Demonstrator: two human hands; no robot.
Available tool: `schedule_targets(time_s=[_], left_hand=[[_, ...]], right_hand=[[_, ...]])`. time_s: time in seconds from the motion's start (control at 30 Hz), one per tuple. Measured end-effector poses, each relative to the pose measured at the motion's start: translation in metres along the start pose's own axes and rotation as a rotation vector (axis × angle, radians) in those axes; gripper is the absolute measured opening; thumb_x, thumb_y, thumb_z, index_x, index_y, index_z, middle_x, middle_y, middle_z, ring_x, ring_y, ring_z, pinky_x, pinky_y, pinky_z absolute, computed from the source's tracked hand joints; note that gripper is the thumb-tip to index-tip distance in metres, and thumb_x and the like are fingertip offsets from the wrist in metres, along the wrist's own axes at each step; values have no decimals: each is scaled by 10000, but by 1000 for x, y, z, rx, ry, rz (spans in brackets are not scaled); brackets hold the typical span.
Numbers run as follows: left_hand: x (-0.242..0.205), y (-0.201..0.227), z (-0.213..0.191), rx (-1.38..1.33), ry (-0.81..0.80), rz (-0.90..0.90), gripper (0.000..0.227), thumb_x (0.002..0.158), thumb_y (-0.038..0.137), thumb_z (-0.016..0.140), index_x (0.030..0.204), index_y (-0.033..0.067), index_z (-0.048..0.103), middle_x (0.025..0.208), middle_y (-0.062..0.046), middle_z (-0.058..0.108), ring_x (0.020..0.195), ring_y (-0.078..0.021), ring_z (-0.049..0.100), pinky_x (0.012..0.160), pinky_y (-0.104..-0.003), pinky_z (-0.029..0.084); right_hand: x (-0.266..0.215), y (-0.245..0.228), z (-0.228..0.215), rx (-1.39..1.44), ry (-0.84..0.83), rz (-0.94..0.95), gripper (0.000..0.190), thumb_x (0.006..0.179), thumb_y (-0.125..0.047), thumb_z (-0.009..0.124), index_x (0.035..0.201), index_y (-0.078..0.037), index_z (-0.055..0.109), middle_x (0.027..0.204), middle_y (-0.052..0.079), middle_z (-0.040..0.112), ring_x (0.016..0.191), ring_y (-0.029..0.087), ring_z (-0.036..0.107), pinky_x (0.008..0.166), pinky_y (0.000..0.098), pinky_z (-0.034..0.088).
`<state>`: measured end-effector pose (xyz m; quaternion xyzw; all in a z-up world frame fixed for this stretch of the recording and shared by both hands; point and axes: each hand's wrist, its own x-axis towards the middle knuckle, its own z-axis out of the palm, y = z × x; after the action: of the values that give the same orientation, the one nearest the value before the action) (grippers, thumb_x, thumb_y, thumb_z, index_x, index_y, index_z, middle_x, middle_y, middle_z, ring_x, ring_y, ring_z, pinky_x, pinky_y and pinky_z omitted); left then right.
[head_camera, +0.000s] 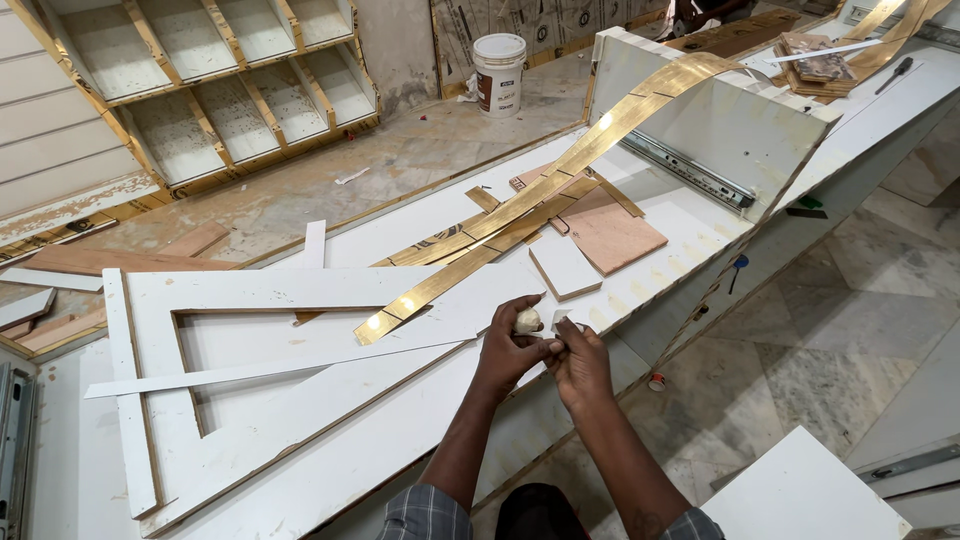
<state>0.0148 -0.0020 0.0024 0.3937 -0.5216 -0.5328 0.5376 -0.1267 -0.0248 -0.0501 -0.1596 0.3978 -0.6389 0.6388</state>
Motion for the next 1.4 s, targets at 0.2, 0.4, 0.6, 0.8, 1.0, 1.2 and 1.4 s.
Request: schedule_targets(time_s=[0.2,0.4,0.6,0.8,1.0,1.2,1.4], left_hand=[[3,-6,-1,-56,45,27,589,785,163,873,1311,77,620,1145,-32,687,920,-101,701,832,-287,609],[2,-11,0,-44,99,23,335,954,257,748,1219,67,672,1046,-42,671,858,-88,621,743,-276,554],[3,-12,-5,-135,99,65,211,1037,222,593,1178,79,660,1045,-60,665,875,-110,611,797,-277,541],[9,-22,-10,-382,153,13,258,1018,154,510,1258,76,563,1224,-85,654,984,-134,641,880,-316,548],[-9,-15,10,-617,156,31,269,1052,168,469,1292,63,529,1204,-104,648,1062,-209,681,880,-345,552],[-39,14,17,-711,154,54,338,1064,241,451,1342,53,485,1201,-146,669,1145,-288,675,794,-325,520],[-65,39,16,-681,162,17,377,1041,295,424,1382,134,429,1248,-172,685,1080,-233,657,829,-339,542]], right_hand=[[-10,5,20,-67,38,-92,293,896,-207,779,972,-94,520,724,-3,613,603,98,594,573,275,529],[-24,3,33,-190,85,-114,297,887,-259,793,960,-96,555,709,29,606,573,105,570,530,267,501],[-33,3,38,-254,84,-147,322,885,-256,804,939,-67,548,723,38,602,581,109,572,531,267,503],[-33,9,34,-257,14,-184,329,873,-247,815,952,-83,541,771,36,611,609,110,589,541,264,503],[-42,10,26,-129,-67,-93,346,883,-283,813,948,-94,530,767,35,613,619,126,597,557,272,507],[-59,7,25,-90,-185,-95,313,889,-271,795,974,-68,572,816,61,681,697,131,635,628,268,519],[-94,1,29,-90,-272,-159,269,896,-244,775,1016,-108,577,919,47,689,798,140,657,670,285,517]])
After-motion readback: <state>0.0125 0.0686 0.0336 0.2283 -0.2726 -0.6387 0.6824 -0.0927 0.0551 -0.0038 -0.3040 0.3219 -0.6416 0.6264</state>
